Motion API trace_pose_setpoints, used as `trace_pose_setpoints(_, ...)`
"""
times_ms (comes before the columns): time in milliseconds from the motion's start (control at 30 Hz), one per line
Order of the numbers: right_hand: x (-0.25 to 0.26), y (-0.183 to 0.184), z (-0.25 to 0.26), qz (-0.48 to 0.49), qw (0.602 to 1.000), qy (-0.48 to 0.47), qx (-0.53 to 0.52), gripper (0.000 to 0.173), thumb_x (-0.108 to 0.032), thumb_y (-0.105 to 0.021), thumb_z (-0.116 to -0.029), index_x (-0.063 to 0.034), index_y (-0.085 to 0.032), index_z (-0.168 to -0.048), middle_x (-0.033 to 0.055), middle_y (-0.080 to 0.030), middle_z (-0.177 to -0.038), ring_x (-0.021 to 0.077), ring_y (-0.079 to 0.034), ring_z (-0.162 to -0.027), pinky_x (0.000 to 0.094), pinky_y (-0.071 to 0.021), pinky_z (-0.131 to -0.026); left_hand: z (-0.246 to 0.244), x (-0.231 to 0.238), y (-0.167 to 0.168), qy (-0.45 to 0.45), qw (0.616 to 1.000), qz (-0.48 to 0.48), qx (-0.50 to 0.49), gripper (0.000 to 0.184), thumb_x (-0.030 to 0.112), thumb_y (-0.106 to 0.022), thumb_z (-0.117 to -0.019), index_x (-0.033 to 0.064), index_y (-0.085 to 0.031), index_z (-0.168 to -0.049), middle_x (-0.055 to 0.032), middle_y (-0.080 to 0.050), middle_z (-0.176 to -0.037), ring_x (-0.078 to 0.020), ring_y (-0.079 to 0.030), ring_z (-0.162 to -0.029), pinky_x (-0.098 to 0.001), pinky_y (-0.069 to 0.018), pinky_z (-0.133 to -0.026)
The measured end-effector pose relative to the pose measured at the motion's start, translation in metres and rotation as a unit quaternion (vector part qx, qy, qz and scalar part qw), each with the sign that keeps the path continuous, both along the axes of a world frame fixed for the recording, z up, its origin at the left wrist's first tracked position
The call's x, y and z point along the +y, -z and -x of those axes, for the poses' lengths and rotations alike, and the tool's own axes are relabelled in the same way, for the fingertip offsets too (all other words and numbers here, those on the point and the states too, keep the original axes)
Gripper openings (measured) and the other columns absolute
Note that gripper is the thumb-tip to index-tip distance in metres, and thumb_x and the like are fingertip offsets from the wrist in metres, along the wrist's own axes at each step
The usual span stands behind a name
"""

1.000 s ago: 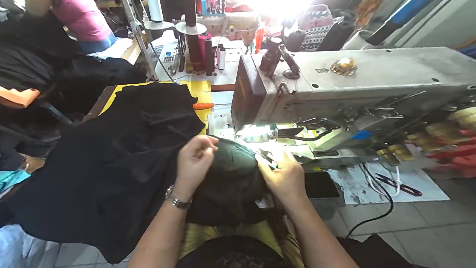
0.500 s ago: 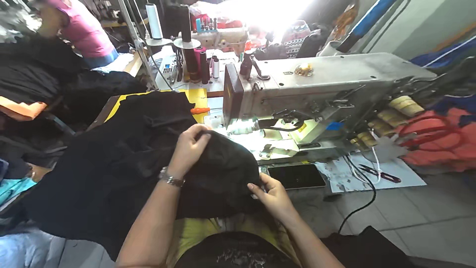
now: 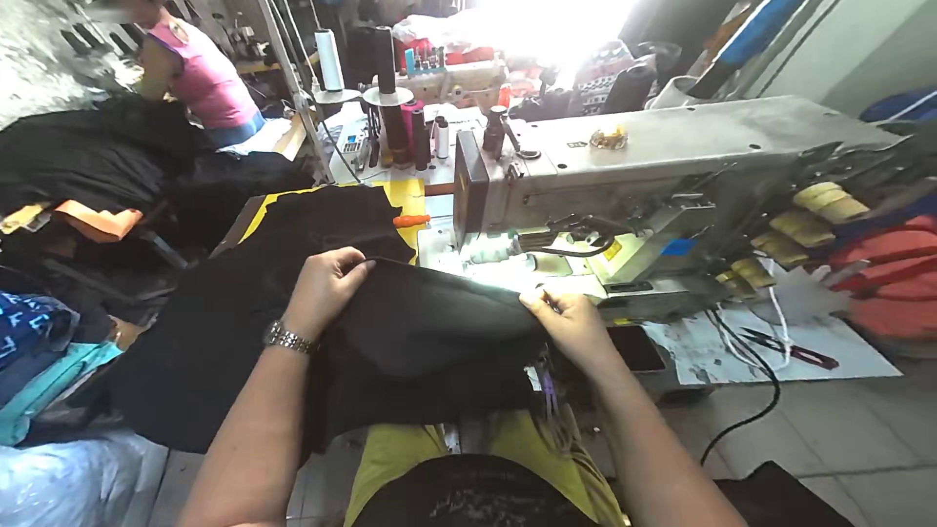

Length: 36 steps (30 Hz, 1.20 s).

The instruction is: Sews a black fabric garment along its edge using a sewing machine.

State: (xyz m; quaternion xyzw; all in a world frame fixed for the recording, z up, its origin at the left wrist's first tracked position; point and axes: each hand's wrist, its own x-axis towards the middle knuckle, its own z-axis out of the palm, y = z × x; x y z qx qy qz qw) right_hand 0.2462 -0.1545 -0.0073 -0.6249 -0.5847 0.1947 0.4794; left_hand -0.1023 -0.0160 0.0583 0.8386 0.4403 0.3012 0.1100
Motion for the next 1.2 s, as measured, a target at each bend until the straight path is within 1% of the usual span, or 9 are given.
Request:
trace_pose_setpoints(200, 0.01, 0.008, -0.002, -0.014, 0.999, 0.029, -0.017, 0.032, -0.034, -0.062, -0.0988, -0.0143, -0.063, -0.073, -0.0083, -0.054, -0.065, -0.0007, -0.05, -0.061, 0.023, -0.0421, -0.058, -0.01, 0.014, 0.027, -0.027, 0.999, 0.04, -0.013, 0.02, 0.029, -0.066, -0.1004, 0.0116, -0.074, -0.094, -0.003, -0.069, -0.077, -0.0168, -0.065, -0.069, -0.047, -0.0537, -0.065)
trace_pose_setpoints(367, 0.015, 0.012, -0.003, -0.02, 0.999, 0.034, -0.011, 0.032, -0.033, -0.063, -0.0983, -0.0133, -0.064, -0.073, -0.0078, -0.053, -0.065, -0.0006, -0.049, -0.061, 0.0224, -0.0422, -0.058, -0.015, 0.024, 0.029, -0.029, 0.999, 0.031, 0.001, 0.022, 0.03, -0.066, -0.1003, 0.011, -0.074, -0.095, -0.0044, -0.071, -0.082, -0.019, -0.067, -0.074, -0.05, -0.0547, -0.069)
trace_pose_setpoints(633, 0.019, 0.014, 0.0, -0.01, 0.998, 0.053, -0.022, 0.034, -0.033, -0.064, -0.0974, -0.0134, -0.061, -0.07, -0.0078, -0.05, -0.063, -0.0007, -0.046, -0.06, 0.0217, -0.0394, -0.058, -0.018, 0.033, 0.028, -0.027, 0.999, 0.031, 0.01, 0.023, 0.033, -0.069, -0.0983, 0.0117, -0.074, -0.09, -0.0036, -0.068, -0.076, -0.0186, -0.064, -0.069, -0.0482, -0.0519, -0.064)
trace_pose_setpoints(733, 0.014, 0.01, -0.004, 0.004, 1.0, 0.013, 0.002, 0.028, -0.036, -0.068, -0.094, -0.0136, -0.066, -0.078, -0.008, -0.057, -0.069, -0.0015, -0.052, -0.064, 0.0205, -0.0439, -0.061, -0.017, 0.036, 0.027, 0.0, 0.999, 0.028, -0.024, 0.014, 0.021, -0.068, -0.0998, 0.0093, -0.075, -0.1, -0.0052, -0.073, -0.091, -0.0162, -0.069, -0.083, -0.0445, -0.0561, -0.077)
trace_pose_setpoints(800, 0.005, 0.007, -0.01, 0.005, 0.999, -0.037, 0.024, 0.018, -0.028, -0.073, -0.0898, -0.0113, -0.074, -0.096, -0.0055, -0.072, -0.086, -0.0022, -0.065, -0.08, 0.0184, -0.0553, -0.074, -0.011, 0.039, 0.025, 0.046, 0.994, 0.059, -0.078, 0.015, 0.01, -0.064, -0.1003, 0.0082, -0.073, -0.111, -0.0038, -0.074, -0.107, -0.0105, -0.07, -0.098, -0.037, -0.0563, -0.092)
trace_pose_setpoints(900, -0.007, 0.013, -0.011, -0.077, 0.994, 0.0, -0.074, 0.016, -0.017, -0.071, -0.0878, -0.0092, -0.076, -0.101, 0.0016, -0.073, -0.096, 0.0059, -0.067, -0.09, 0.0241, -0.0564, -0.083, -0.004, 0.04, 0.029, 0.072, 0.977, 0.096, -0.174, 0.02, -0.003, -0.055, -0.0946, 0.0063, -0.068, -0.106, -0.0031, -0.071, -0.11, -0.0095, -0.068, -0.096, -0.0315, -0.0569, -0.087)
trace_pose_setpoints(1000, -0.013, 0.024, -0.003, -0.163, 0.953, 0.093, -0.238, 0.013, -0.012, -0.068, -0.0843, -0.0065, -0.073, -0.094, 0.0122, -0.069, -0.085, 0.0248, -0.068, -0.075, 0.0391, -0.0557, -0.062, -0.006, 0.04, 0.044, 0.063, 0.975, 0.066, -0.204, 0.019, -0.007, -0.05, -0.0921, 0.0041, -0.064, -0.096, -0.0049, -0.071, -0.114, -0.0115, -0.067, -0.104, -0.0327, -0.0556, -0.092)
trace_pose_setpoints(1067, -0.015, 0.03, 0.0, -0.187, 0.931, 0.111, -0.294, 0.012, -0.011, -0.064, -0.0847, -0.0065, -0.072, -0.093, 0.013, -0.069, -0.082, 0.0275, -0.068, -0.07, 0.041, -0.0539, -0.057, -0.009, 0.042, 0.054, 0.062, 0.973, 0.051, -0.218, 0.018, -0.007, -0.049, -0.0921, 0.0027, -0.064, -0.093, -0.0058, -0.071, -0.114, -0.0118, -0.067, -0.107, -0.0332, -0.0549, -0.095)
trace_pose_setpoints(1200, -0.017, 0.035, 0.004, -0.216, 0.913, 0.108, -0.328, 0.014, -0.01, -0.062, -0.0839, -0.0077, -0.071, -0.094, 0.0124, -0.071, -0.082, 0.028, -0.07, -0.074, 0.0409, -0.0556, -0.06, -0.006, 0.045, 0.062, 0.059, 0.971, 0.04, -0.229, 0.017, -0.008, -0.049, -0.0919, 0.002, -0.063, -0.092, -0.0072, -0.07, -0.115, -0.0117, -0.066, -0.107, -0.0317, -0.0545, -0.095)
